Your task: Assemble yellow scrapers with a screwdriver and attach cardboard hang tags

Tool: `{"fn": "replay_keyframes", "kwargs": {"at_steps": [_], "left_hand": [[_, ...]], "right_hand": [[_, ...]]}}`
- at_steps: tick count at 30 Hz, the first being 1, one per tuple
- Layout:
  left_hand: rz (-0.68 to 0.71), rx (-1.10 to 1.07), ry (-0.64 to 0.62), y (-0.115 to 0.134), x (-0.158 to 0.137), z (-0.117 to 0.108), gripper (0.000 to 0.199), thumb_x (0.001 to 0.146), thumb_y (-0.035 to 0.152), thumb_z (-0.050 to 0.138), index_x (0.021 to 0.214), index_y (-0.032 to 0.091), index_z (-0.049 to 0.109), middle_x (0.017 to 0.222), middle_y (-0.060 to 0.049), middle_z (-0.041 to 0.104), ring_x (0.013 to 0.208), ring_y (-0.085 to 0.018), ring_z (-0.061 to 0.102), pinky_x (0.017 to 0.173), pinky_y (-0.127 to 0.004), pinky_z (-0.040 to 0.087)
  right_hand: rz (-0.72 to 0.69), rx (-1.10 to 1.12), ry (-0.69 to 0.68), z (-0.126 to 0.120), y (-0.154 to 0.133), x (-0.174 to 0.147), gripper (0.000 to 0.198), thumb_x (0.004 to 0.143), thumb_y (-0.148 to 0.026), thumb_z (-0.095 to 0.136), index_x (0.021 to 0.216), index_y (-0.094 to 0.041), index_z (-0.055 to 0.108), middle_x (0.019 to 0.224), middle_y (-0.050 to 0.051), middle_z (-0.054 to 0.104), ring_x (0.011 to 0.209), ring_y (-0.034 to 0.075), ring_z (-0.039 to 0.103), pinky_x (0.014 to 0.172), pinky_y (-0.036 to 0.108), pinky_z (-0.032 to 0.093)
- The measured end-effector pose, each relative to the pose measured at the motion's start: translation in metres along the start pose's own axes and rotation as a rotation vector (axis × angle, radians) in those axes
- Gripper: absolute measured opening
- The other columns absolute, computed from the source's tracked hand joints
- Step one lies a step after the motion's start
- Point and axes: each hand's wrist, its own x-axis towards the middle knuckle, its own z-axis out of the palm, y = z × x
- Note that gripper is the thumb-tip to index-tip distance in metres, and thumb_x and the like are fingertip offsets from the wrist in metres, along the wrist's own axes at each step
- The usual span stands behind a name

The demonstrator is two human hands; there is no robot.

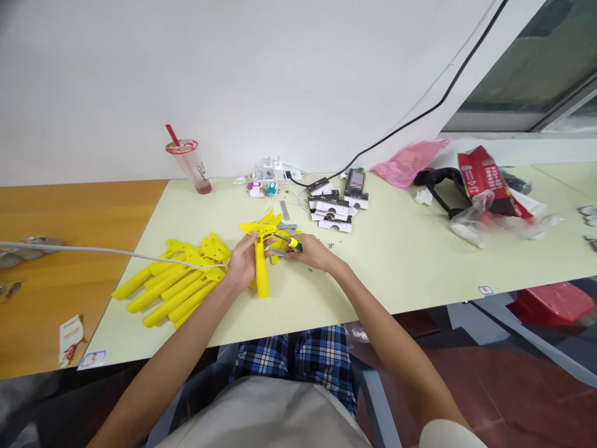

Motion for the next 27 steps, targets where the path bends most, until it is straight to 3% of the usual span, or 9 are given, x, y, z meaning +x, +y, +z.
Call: {"fn": "replay_keyframes", "kwargs": {"at_steps": [5,7,10,13,17,22,27], "left_hand": [[0.051,-0.048,0.014,0.012,0.000,-0.003,0.030,0.088,0.036,0.084,0.111,0.020,0.072,0.122,-0.010,0.079,0.113,-0.027,0.078,0.080,-0.032,0.068],[0.065,-0.072,0.022,0.015,-0.001,-0.004,0.030,0.089,0.035,0.083,0.114,0.020,0.073,0.123,-0.009,0.079,0.111,-0.025,0.079,0.079,-0.028,0.067],[0.070,-0.081,0.022,0.016,-0.001,-0.005,0.033,0.089,0.034,0.084,0.117,0.019,0.073,0.125,-0.010,0.079,0.110,-0.023,0.079,0.076,-0.024,0.065],[0.061,-0.073,0.007,0.015,-0.002,-0.004,0.035,0.088,0.035,0.085,0.118,0.019,0.073,0.123,-0.010,0.079,0.109,-0.023,0.079,0.073,-0.024,0.065],[0.057,-0.042,-0.020,0.010,-0.003,-0.003,0.035,0.085,0.037,0.089,0.110,0.018,0.074,0.122,-0.011,0.079,0.106,-0.024,0.079,0.071,-0.024,0.066],[0.047,0.081,-0.022,-0.002,-0.003,-0.005,0.037,0.083,0.043,0.092,0.102,0.016,0.074,0.119,-0.012,0.079,0.108,-0.028,0.080,0.075,-0.029,0.069],[-0.029,0.166,-0.074,-0.017,0.006,0.003,0.035,0.085,0.042,0.090,0.102,0.014,0.074,0.123,-0.015,0.078,0.110,-0.028,0.079,0.078,-0.030,0.069]], "right_hand": [[0.043,0.071,-0.019,-0.010,-0.009,0.008,0.026,0.078,-0.038,0.079,0.069,-0.023,0.059,0.081,0.000,0.076,0.075,0.021,0.066,0.072,0.034,0.046],[0.066,0.133,0.037,-0.020,-0.018,0.008,0.039,0.080,-0.041,0.079,0.065,-0.023,0.048,0.087,0.001,0.078,0.076,0.021,0.066,0.070,0.035,0.047],[0.049,0.392,0.304,-0.042,-0.038,0.010,0.056,0.076,-0.043,0.088,0.066,-0.025,0.036,0.093,0.004,0.078,0.079,0.021,0.067,0.070,0.036,0.051],[-0.087,0.661,0.642,-0.067,-0.062,0.014,0.062,0.071,-0.039,0.096,0.068,-0.026,0.036,0.093,0.004,0.074,0.089,0.021,0.069,0.078,0.036,0.056],[-0.158,0.802,0.842,-0.091,-0.089,0.018,0.069,0.066,-0.046,0.099,0.069,-0.027,0.033,0.097,0.004,0.074,0.092,0.021,0.071,0.077,0.036,0.060],[-0.153,0.801,0.838,-0.090,-0.093,0.018,0.068,0.066,-0.047,0.099,0.070,-0.027,0.034,0.101,0.006,0.077,0.100,0.024,0.073,0.085,0.039,0.061],[-0.046,0.724,0.605,-0.064,-0.069,0.023,0.064,0.065,-0.048,0.099,0.069,-0.026,0.039,0.098,0.006,0.080,0.099,0.027,0.073,0.088,0.041,0.058]]}}
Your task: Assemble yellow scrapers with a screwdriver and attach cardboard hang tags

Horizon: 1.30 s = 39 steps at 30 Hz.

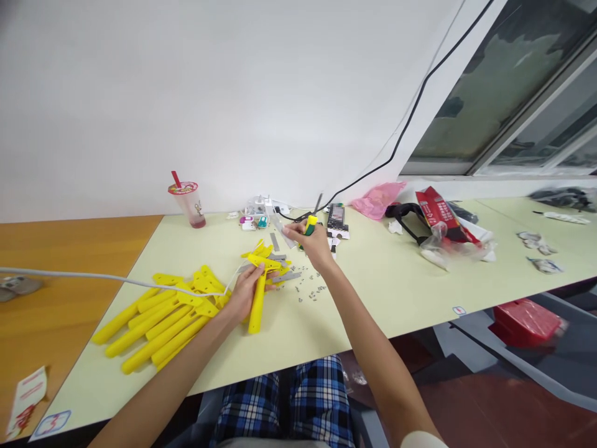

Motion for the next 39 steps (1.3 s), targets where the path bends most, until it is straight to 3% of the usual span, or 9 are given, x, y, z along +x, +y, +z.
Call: {"fn": "replay_keyframes", "kwargs": {"at_steps": [4,8,13,18,25,33,39], "left_hand": [[-0.032,0.037,-0.008,-0.004,0.010,0.008,0.034,0.085,0.039,0.090,0.104,0.015,0.075,0.122,-0.015,0.078,0.110,-0.029,0.079,0.075,-0.030,0.070],[-0.038,0.072,0.039,-0.008,0.014,0.005,0.034,0.085,0.038,0.089,0.103,0.014,0.075,0.119,-0.015,0.078,0.107,-0.029,0.080,0.068,-0.028,0.070],[-0.069,0.148,0.082,-0.009,0.011,0.001,0.033,0.088,0.039,0.086,0.105,0.014,0.074,0.117,-0.016,0.079,0.103,-0.029,0.081,0.057,-0.026,0.068],[-0.120,0.253,0.054,-0.005,0.006,0.004,0.038,0.088,0.045,0.085,0.104,0.013,0.072,0.123,-0.018,0.076,0.103,-0.033,0.081,0.050,-0.028,0.066],[-0.154,0.317,0.069,-0.005,0.000,0.008,0.045,0.085,0.054,0.085,0.097,0.014,0.069,0.118,-0.017,0.076,0.092,-0.031,0.082,0.043,-0.028,0.063],[-0.103,0.323,0.105,-0.005,0.001,0.005,0.050,0.078,0.058,0.088,0.091,0.014,0.069,0.092,-0.010,0.073,0.075,-0.028,0.081,0.034,-0.026,0.055],[0.002,0.229,0.181,0.004,0.004,0.003,0.047,0.078,0.053,0.088,0.097,0.014,0.069,0.091,-0.012,0.078,0.074,-0.026,0.080,0.036,-0.023,0.052]], "right_hand": [[0.130,-0.134,-0.152,0.001,0.036,-0.003,0.062,0.062,-0.053,0.098,0.069,-0.025,0.044,0.095,0.007,0.082,0.092,0.026,0.072,0.087,0.042,0.056],[0.187,-0.129,-0.270,0.002,0.065,-0.007,0.062,0.065,-0.051,0.097,0.068,-0.025,0.041,0.092,0.006,0.082,0.087,0.024,0.071,0.086,0.041,0.056],[0.215,-0.055,-0.263,0.005,0.084,-0.016,0.060,0.072,-0.049,0.094,0.072,-0.026,0.039,0.094,0.004,0.083,0.086,0.022,0.072,0.086,0.039,0.056],[0.202,-0.038,-0.275,0.006,0.086,-0.025,0.059,0.073,-0.044,0.093,0.071,-0.025,0.037,0.096,0.006,0.082,0.092,0.025,0.074,0.083,0.037,0.056],[0.213,-0.087,-0.332,0.003,0.084,-0.030,0.058,0.079,-0.046,0.089,0.071,-0.025,0.035,0.102,0.007,0.082,0.074,0.019,0.065,0.066,0.034,0.048],[0.187,-0.022,-0.349,0.001,0.086,-0.031,0.058,0.080,-0.045,0.090,0.071,-0.025,0.036,0.099,0.006,0.081,0.098,0.025,0.074,0.083,0.036,0.054],[0.167,-0.013,-0.270,0.002,0.085,-0.028,0.053,0.095,-0.060,0.072,0.071,-0.026,0.039,0.091,0.007,0.078,0.093,0.026,0.075,0.079,0.037,0.056]]}}
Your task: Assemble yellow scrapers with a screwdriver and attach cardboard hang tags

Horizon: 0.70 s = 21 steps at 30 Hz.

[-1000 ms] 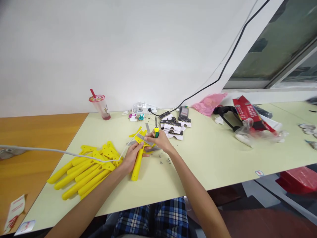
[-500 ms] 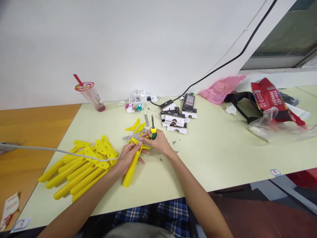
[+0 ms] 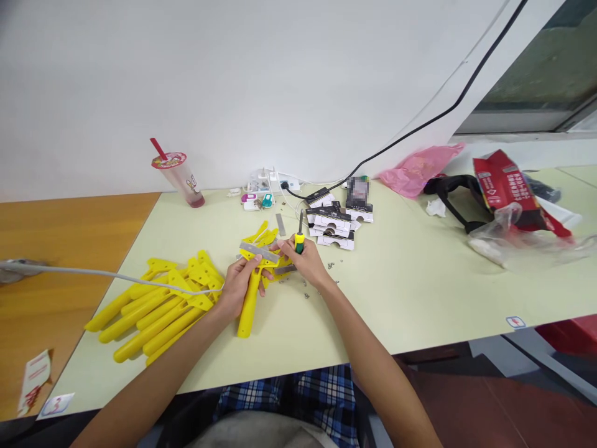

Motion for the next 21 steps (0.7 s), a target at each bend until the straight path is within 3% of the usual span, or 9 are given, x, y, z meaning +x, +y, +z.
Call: {"fn": "replay_keyframes", "kwargs": {"at_steps": [3,8,13,17,21], "left_hand": [[0.041,-0.065,0.095,0.007,0.003,-0.003,0.046,0.076,0.053,0.090,0.088,0.016,0.065,0.082,-0.010,0.076,0.076,-0.027,0.080,0.038,-0.022,0.051],[0.123,-0.130,0.170,0.015,0.007,-0.008,0.045,0.072,0.049,0.093,0.082,0.017,0.064,0.086,-0.009,0.077,0.079,-0.025,0.081,0.044,-0.020,0.054],[0.153,-0.195,0.230,0.018,0.012,-0.012,0.043,0.070,0.045,0.095,0.081,0.017,0.064,0.086,-0.005,0.074,0.080,-0.024,0.081,0.042,-0.019,0.051],[0.138,-0.230,0.284,0.022,0.016,-0.016,0.036,0.072,0.037,0.094,0.086,0.017,0.067,0.095,-0.005,0.075,0.084,-0.022,0.082,0.046,-0.019,0.054],[0.103,-0.249,0.312,0.025,0.018,-0.017,0.029,0.077,0.032,0.089,0.089,0.017,0.068,0.101,-0.005,0.077,0.086,-0.020,0.081,0.048,-0.018,0.055]], "right_hand": [[-0.062,-0.209,0.093,-0.006,0.008,0.005,0.051,0.093,-0.056,0.073,0.070,-0.026,0.039,0.093,0.006,0.079,0.090,0.025,0.074,0.081,0.038,0.055],[-0.139,-0.611,0.045,-0.015,0.017,0.007,0.015,0.092,-0.039,0.070,0.092,-0.024,0.068,0.094,0.005,0.075,0.089,0.026,0.069,0.084,0.041,0.052],[-0.188,-0.629,-0.189,-0.012,0.017,0.002,0.024,0.088,-0.031,0.080,0.109,-0.025,0.072,0.112,0.007,0.076,0.102,0.027,0.070,0.095,0.043,0.055],[-0.242,-0.635,-0.391,-0.010,0.027,0.001,0.041,0.086,-0.031,0.086,0.125,-0.027,0.073,0.136,0.009,0.072,0.135,0.033,0.062,0.115,0.051,0.049],[-0.280,-0.635,-0.365,-0.009,0.040,0.004,0.034,0.089,-0.033,0.083,0.122,-0.027,0.076,0.137,0.011,0.074,0.136,0.035,0.063,0.116,0.055,0.048]]}}
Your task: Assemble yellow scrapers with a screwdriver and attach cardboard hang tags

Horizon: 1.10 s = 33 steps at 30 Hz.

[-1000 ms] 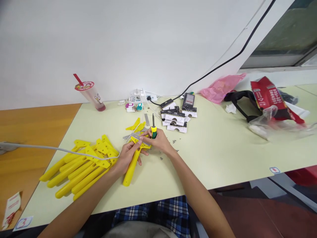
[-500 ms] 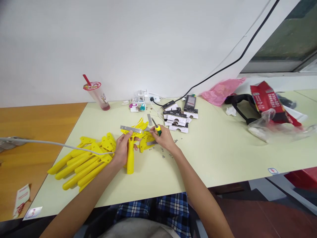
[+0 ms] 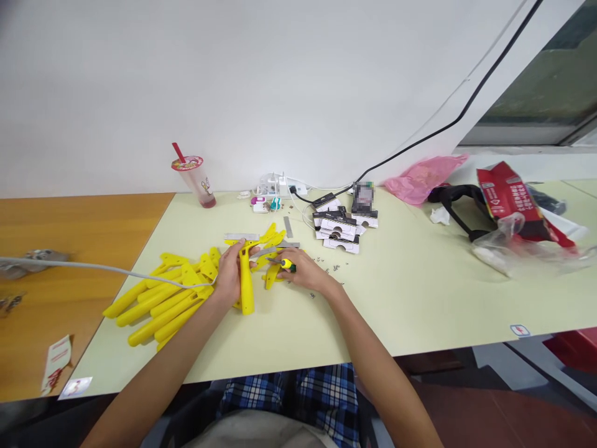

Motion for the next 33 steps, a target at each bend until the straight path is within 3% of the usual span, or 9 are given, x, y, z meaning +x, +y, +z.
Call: {"fn": "replay_keyframes", "kwargs": {"at_steps": [4,8,15,19,24,27,30,33], "left_hand": [[-0.011,0.010,-0.019,0.000,0.001,-0.001,0.025,0.081,0.031,0.086,0.090,0.016,0.068,0.103,-0.005,0.077,0.088,-0.018,0.081,0.051,-0.018,0.056],[-0.011,0.037,-0.029,-0.002,0.002,-0.003,0.025,0.083,0.033,0.085,0.092,0.017,0.067,0.102,-0.007,0.079,0.087,-0.018,0.081,0.053,-0.017,0.057],[-0.016,0.049,-0.004,0.001,0.001,-0.002,0.023,0.085,0.032,0.083,0.093,0.017,0.067,0.094,-0.006,0.079,0.086,-0.018,0.081,0.053,-0.018,0.057],[-0.024,0.041,0.005,0.002,0.001,-0.001,0.024,0.083,0.030,0.085,0.093,0.017,0.067,0.093,-0.004,0.078,0.086,-0.019,0.081,0.053,-0.018,0.057],[-0.021,0.035,-0.002,0.003,0.001,0.000,0.026,0.081,0.030,0.087,0.093,0.017,0.067,0.094,-0.003,0.076,0.086,-0.019,0.081,0.052,-0.018,0.056],[-0.019,0.028,0.008,0.003,0.001,0.000,0.026,0.081,0.030,0.087,0.092,0.017,0.067,0.094,-0.003,0.075,0.086,-0.019,0.080,0.052,-0.018,0.056],[-0.006,0.022,0.009,0.003,0.002,-0.001,0.027,0.081,0.031,0.087,0.094,0.017,0.067,0.098,-0.004,0.076,0.086,-0.018,0.081,0.051,-0.018,0.055],[-0.005,0.029,-0.011,0.002,0.003,-0.003,0.028,0.082,0.033,0.086,0.095,0.018,0.067,0.100,-0.004,0.076,0.085,-0.018,0.080,0.052,-0.018,0.055]], "right_hand": [[-0.029,0.008,0.117,0.002,-0.002,0.003,0.013,0.095,-0.038,0.074,0.103,-0.028,0.077,0.113,0.009,0.080,0.111,0.033,0.072,0.101,0.051,0.055],[0.048,0.015,0.190,-0.003,-0.011,0.002,0.019,0.100,-0.044,0.066,0.096,-0.028,0.075,0.103,0.008,0.080,0.095,0.030,0.073,0.088,0.045,0.056],[0.031,-0.014,0.116,0.000,-0.013,0.001,0.024,0.090,-0.030,0.081,0.114,-0.029,0.076,0.122,0.008,0.080,0.114,0.033,0.073,0.102,0.049,0.053],[-0.017,-0.120,0.054,0.007,-0.014,0.002,0.026,0.095,-0.014,0.067,0.114,-0.028,0.077,0.121,0.008,0.079,0.113,0.031,0.073,0.102,0.049,0.053],[-0.066,-0.180,0.072,0.008,-0.012,0.002,0.033,0.089,-0.003,0.058,0.107,-0.025,0.076,0.114,0.010,0.080,0.109,0.030,0.072,0.096,0.045,0.055],[-0.053,-0.114,0.175,0.007,-0.012,0.002,0.024,0.090,-0.010,0.059,0.102,-0.025,0.074,0.113,0.010,0.080,0.109,0.031,0.072,0.098,0.047,0.054],[0.062,0.070,0.342,0.004,-0.018,0.003,0.010,0.099,-0.029,0.061,0.096,-0.026,0.070,0.110,0.008,0.080,0.101,0.028,0.074,0.094,0.045,0.057],[0.227,0.364,0.484,-0.001,-0.027,0.005,0.031,0.096,-0.051,0.070,0.080,-0.026,0.059,0.107,0.006,0.078,0.088,0.025,0.074,0.083,0.041,0.060]]}}
